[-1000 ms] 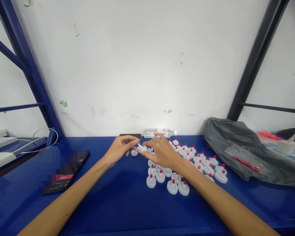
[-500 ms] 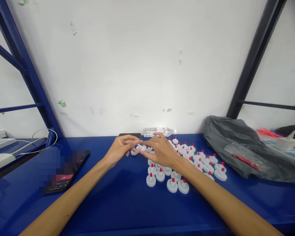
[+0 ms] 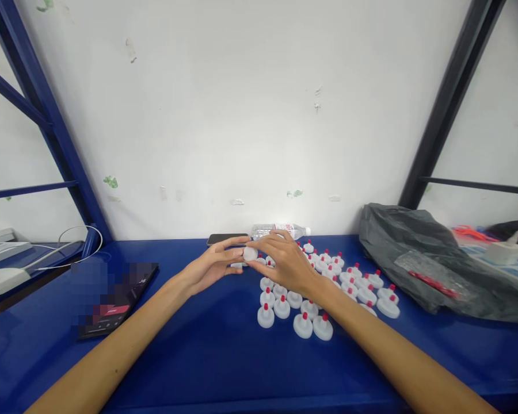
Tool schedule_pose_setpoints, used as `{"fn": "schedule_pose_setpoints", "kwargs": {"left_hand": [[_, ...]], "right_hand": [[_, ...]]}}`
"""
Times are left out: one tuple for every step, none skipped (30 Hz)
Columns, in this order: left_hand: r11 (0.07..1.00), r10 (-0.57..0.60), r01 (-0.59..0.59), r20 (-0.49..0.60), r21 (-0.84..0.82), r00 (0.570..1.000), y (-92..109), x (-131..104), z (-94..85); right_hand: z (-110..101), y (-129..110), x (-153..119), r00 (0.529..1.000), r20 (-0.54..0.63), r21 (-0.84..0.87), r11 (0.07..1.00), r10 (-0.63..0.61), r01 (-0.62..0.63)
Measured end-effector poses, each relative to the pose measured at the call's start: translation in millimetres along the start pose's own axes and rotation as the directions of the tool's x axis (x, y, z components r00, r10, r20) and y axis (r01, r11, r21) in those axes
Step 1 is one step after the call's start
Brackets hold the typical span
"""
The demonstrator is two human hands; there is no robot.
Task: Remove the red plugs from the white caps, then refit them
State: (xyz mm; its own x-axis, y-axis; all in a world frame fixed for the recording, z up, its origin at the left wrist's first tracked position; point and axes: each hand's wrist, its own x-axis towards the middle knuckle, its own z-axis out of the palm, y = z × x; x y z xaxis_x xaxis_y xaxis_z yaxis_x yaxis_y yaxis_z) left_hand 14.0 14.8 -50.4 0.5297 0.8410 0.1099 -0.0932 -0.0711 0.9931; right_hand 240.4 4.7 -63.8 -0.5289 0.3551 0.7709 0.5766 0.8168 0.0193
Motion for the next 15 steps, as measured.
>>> {"fn": "schedule_pose_setpoints", "kwargs": {"left_hand": [[1.000,-0.003,0.003,0.045,-0.011,0.999,0.6,-1.0,2.2],[1.000,0.002,0.000,0.080,-0.016,0.997,1.0,-1.9,4.6],[1.000,0.012,-0.011,0.104,-0.017,0.995,1.2,-2.6,7.1],[1.000,0.027,-0.026,0.116,-0.014,0.993,1.2,-3.0,9.3],[0.999,0.045,-0.044,0.117,-0.006,0.992,0.9,-3.3,11.0],[0.998,0.062,-0.063,0.112,0.006,0.992,0.5,-3.3,12.1],[0.997,0.077,-0.079,0.101,0.023,0.992,-0.1,-3.1,12.6],[0.995,0.089,-0.093,0.090,0.042,0.992,-0.7,-2.9,12.5],[0.992,0.101,-0.106,0.076,0.062,0.992,-1.1,-2.6,12.1],[0.990,0.113,-0.118,0.065,0.081,0.992,-1.4,-2.4,11.3],[0.987,0.123,-0.128,0.055,0.098,0.991,-1.4,-2.3,10.5],[0.984,0.132,-0.137,0.049,0.114,0.990,-1.2,-2.3,9.6],[0.982,0.139,-0.144,0.045,0.127,0.989,-0.7,-2.5,8.8],[0.979,0.144,-0.148,0.041,0.139,0.989,-0.1,-2.7,8.2],[0.977,0.145,-0.149,0.037,0.151,0.989,0.5,-3.0,7.8]], "right_hand": [[-0.8,0.1,0.1,1.000,-0.004,0.011,1.000,-0.018,0.018],[-1.4,0.3,0.2,0.999,-0.011,0.020,0.999,-0.031,0.031],[-1.6,0.7,0.1,0.999,-0.021,0.026,0.999,-0.037,0.038],[-1.6,1.1,0.0,0.999,-0.033,0.030,0.999,-0.038,0.039],[-1.4,1.5,-0.2,0.998,-0.046,0.033,0.999,-0.036,0.037],[-0.9,1.8,-0.3,0.998,-0.058,0.034,0.999,-0.032,0.034],[-0.3,1.9,-0.2,0.997,-0.067,0.035,0.999,-0.027,0.029],[0.3,1.6,-0.1,0.997,-0.073,0.037,0.999,-0.024,0.027],[0.9,1.0,0.2,0.997,-0.075,0.038,0.999,-0.021,0.024],[1.4,0.1,0.6,0.997,-0.076,0.041,0.999,-0.019,0.022],[1.6,-1.1,1.1,0.997,-0.075,0.044,0.999,-0.017,0.020],[1.5,-2.4,1.7,0.997,-0.074,0.048,0.999,-0.016,0.019],[1.2,-3.8,2.3,0.997,-0.074,0.052,0.998,-0.015,0.019],[0.6,-5.3,2.8,0.997,-0.074,0.055,0.998,-0.015,0.019],[-0.1,-6.6,3.2,0.997,-0.074,0.057,0.998,-0.016,0.020]]}}
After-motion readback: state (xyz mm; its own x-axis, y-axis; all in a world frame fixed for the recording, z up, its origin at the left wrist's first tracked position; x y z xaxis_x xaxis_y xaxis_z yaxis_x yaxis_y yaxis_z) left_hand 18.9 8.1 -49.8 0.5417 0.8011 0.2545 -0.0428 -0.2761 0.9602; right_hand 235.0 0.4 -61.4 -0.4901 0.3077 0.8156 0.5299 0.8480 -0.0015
